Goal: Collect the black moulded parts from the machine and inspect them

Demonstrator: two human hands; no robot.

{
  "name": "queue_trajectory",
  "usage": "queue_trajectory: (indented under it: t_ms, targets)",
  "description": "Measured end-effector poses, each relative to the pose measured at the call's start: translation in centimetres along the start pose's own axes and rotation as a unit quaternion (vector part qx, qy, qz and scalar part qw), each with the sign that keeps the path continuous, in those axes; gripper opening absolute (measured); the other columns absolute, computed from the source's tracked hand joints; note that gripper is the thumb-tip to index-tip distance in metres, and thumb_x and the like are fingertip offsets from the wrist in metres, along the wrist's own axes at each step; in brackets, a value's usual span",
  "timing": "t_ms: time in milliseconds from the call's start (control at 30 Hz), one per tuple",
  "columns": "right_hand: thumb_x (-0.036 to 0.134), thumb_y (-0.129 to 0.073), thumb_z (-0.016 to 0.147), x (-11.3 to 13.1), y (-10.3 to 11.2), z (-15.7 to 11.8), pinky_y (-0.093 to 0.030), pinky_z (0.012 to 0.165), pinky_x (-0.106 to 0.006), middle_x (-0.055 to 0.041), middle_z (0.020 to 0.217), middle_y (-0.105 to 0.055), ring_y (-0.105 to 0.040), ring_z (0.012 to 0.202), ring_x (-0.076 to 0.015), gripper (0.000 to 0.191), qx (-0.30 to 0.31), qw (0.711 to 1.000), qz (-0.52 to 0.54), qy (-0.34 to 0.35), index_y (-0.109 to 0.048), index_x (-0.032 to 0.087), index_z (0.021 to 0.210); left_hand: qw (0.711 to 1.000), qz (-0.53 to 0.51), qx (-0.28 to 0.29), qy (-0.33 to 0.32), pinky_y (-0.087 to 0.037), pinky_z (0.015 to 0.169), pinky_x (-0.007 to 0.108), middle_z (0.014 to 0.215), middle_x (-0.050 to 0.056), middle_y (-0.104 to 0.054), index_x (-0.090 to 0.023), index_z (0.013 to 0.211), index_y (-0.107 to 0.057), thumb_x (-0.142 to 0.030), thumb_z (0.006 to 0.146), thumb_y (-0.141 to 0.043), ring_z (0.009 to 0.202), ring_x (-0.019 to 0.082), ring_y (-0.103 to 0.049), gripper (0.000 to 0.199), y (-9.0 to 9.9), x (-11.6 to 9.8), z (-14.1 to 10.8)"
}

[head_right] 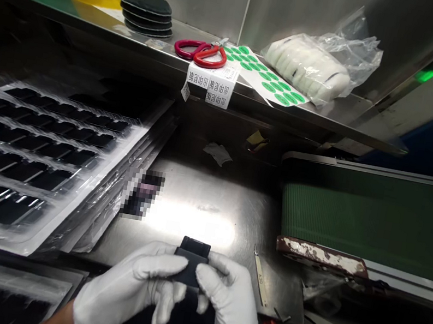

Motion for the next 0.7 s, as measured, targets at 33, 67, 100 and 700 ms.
queue_trajectory:
  t_ms: [33, 67, 100, 700]
  targets:
    - [0.048, -0.072, 0.078, 0.07, -0.03, -0.03, -0.027, 0.045, -0.019, -0.0007, 0.062, -0.057, -0.041, 0.05, -0.006, 0.038, 0.0, 1.0, 0.005, 0.0, -0.071, 0.011, 0.089, 1.0, 0.006, 0.0, 0.001, -0.046, 0.041, 0.014, 0.074, 0.019, -0.069, -0.003, 0.07, -0.067, -0.035, 0.087, -0.056, 0.047, 0.011, -0.06, 0.038, -0.03, -0.02, -0.05]
    - [0.047, -0.073, 0.078, 0.12, -0.07, -0.05, -0.027, 0.045, -0.019, -0.0008, 0.062, -0.057, -0.042, 0.051, -0.006, 0.038, 0.001, 1.0, 0.01, -0.001, -0.071, 0.011, 0.088, 1.0, 0.009, 0.002, 0.002, -0.046, 0.041, 0.014, 0.072, 0.018, -0.068, -0.003, 0.07, -0.067, -0.036, 0.087, -0.055, 0.046, 0.011, -0.061, 0.039, -0.05, -0.02, -0.11]
    - [0.046, -0.073, 0.078, 0.15, -0.1, -0.06, -0.026, 0.045, -0.018, -0.0008, 0.063, -0.058, -0.042, 0.051, -0.0059, 0.037, 0.002, 1.0, 0.016, -0.002, -0.071, 0.011, 0.088, 1.0, 0.009, 0.004, 0.002, -0.046, 0.04, 0.014, 0.071, 0.018, -0.068, -0.003, 0.07, -0.068, -0.036, 0.087, -0.055, 0.046, 0.012, -0.061, 0.039, -0.06, -0.02, -0.16]
    - [0.044, -0.068, 0.084, -0.39, 0.18, -0.2, -0.023, 0.044, -0.019, -0.0011, 0.062, -0.058, -0.038, 0.046, -0.0031, 0.034, 0.012, 1.0, 0.017, 0.014, -0.069, 0.01, 0.083, 1.0, -0.018, 0.003, 0.008, -0.046, 0.04, 0.016, 0.061, 0.012, -0.063, -0.003, 0.067, -0.069, -0.037, 0.087, -0.055, 0.046, 0.013, -0.061, 0.041, -0.12, 0.24, -0.08]
Point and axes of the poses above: each hand's wrist, its own z-axis towards the middle knuckle, its own y-axis out of the back of the hand, x = y × z, the point moved 3 cm from there along z, towards the middle knuckle
